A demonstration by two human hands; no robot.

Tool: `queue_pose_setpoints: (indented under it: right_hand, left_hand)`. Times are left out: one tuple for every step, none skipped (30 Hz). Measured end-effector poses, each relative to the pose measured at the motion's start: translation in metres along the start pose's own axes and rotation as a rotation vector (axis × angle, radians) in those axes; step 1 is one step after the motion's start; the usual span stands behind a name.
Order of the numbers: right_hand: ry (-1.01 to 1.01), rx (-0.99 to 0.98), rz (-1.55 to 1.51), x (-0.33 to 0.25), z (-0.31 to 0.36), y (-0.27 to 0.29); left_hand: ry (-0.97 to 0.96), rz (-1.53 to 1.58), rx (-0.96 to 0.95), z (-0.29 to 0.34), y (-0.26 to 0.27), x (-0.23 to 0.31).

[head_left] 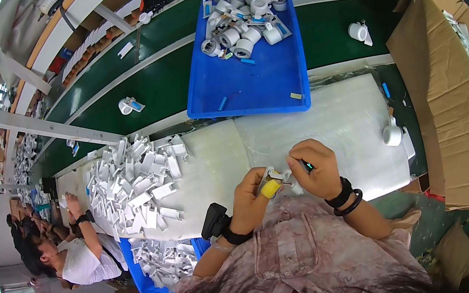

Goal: The person picks up a white plastic housing and a small electronic component, fits the component into the housing, and then retrieves a white circular part from a blue tray. They fit the circular part onto the assembly and place the completed unit back into the blue tray.

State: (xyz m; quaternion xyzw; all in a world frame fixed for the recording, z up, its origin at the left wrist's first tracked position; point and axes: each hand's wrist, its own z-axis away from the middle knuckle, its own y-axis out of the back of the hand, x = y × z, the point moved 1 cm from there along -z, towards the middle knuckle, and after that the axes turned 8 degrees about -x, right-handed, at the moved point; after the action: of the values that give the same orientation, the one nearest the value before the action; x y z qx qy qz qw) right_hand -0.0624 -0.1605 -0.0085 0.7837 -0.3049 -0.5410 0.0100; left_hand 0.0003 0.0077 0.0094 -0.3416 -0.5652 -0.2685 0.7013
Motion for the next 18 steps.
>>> queue_pose_setpoints:
  right_hand:
    - [0.007, -0.014, 0.009, 0.0001, 0.0002, 0.0002]
    - [0.006, -0.012, 0.01, 0.0, 0.0004, 0.0001]
    - [0.004, -0.013, 0.013, -0.0004, 0.0008, -0.0004]
    - [0.003, -0.013, 0.015, -0.0009, 0.001, -0.0009]
    - [0.003, -0.014, 0.014, -0.0014, 0.001, -0.001]
    - [-0.001, -0.015, 0.016, -0.0008, 0.0013, -0.0008]
    - [-0.004, -0.015, 0.019, -0.0001, 0.0016, -0.0008]
    - [-0.006, -0.015, 0.02, 0.0009, 0.0017, -0.0014]
    - [0.006, 0.006, 0.029, 0.0009, 0.0009, -0.002]
    - [0.018, 0.027, 0.038, 0.0008, 0.0006, -0.0023]
    - [0.017, 0.028, 0.037, 0.0007, 0.0012, -0.0018]
    - [0.003, 0.002, 0.034, 0.0005, 0.0022, -0.0012]
    - [-0.012, -0.024, 0.031, 0.0004, 0.0029, -0.001]
    - [-0.012, -0.023, 0.031, 0.0007, 0.0033, -0.0012]
    - [-0.015, -0.026, 0.032, 0.0018, 0.0035, -0.0019]
    - [-0.018, -0.028, 0.033, 0.0028, 0.0036, -0.0023]
    - [-0.02, -0.028, 0.033, 0.0033, 0.0035, -0.0025]
    - [-0.012, -0.023, 0.039, 0.0029, 0.0031, -0.0022]
  left_hand:
    - [-0.015, -0.01, 0.005, -0.0002, -0.0003, -0.0015]
    - [-0.03, -0.02, 0.01, -0.0003, -0.0003, -0.0021]
    - [-0.028, -0.02, 0.011, 0.0005, 0.0004, -0.0013]
    - [-0.012, -0.039, 0.001, 0.0014, 0.0017, 0.0003]
    - [0.004, -0.057, -0.009, 0.0022, 0.0024, 0.0011]
    - [0.005, -0.056, -0.011, 0.0017, 0.0026, -0.0009]
    - [-0.004, -0.049, -0.012, 0.0009, 0.0029, -0.0036]
    - [-0.013, -0.041, -0.014, 0.0002, 0.0031, -0.0055]
    - [-0.012, -0.042, -0.014, 0.0002, 0.0037, -0.0038]
    - [-0.005, -0.102, -0.032, 0.0002, 0.0045, -0.0011]
    - [0.002, -0.162, -0.05, 0.0002, 0.0049, 0.0004]
    - [0.002, -0.162, -0.05, 0.0003, 0.0057, -0.0011]
    - [-0.013, -0.167, -0.048, 0.0003, 0.007, -0.004]
    - [-0.027, -0.171, -0.047, 0.0004, 0.0078, -0.0055]
    - [-0.026, -0.171, -0.047, 0.0002, 0.0081, -0.0055]
    - [-0.013, -0.167, -0.039, -0.0001, 0.0085, -0.0055]
    - [0.0, -0.164, -0.031, -0.0004, 0.0088, -0.0057]
    - [0.0, -0.15, -0.019, -0.0001, 0.009, -0.0071]
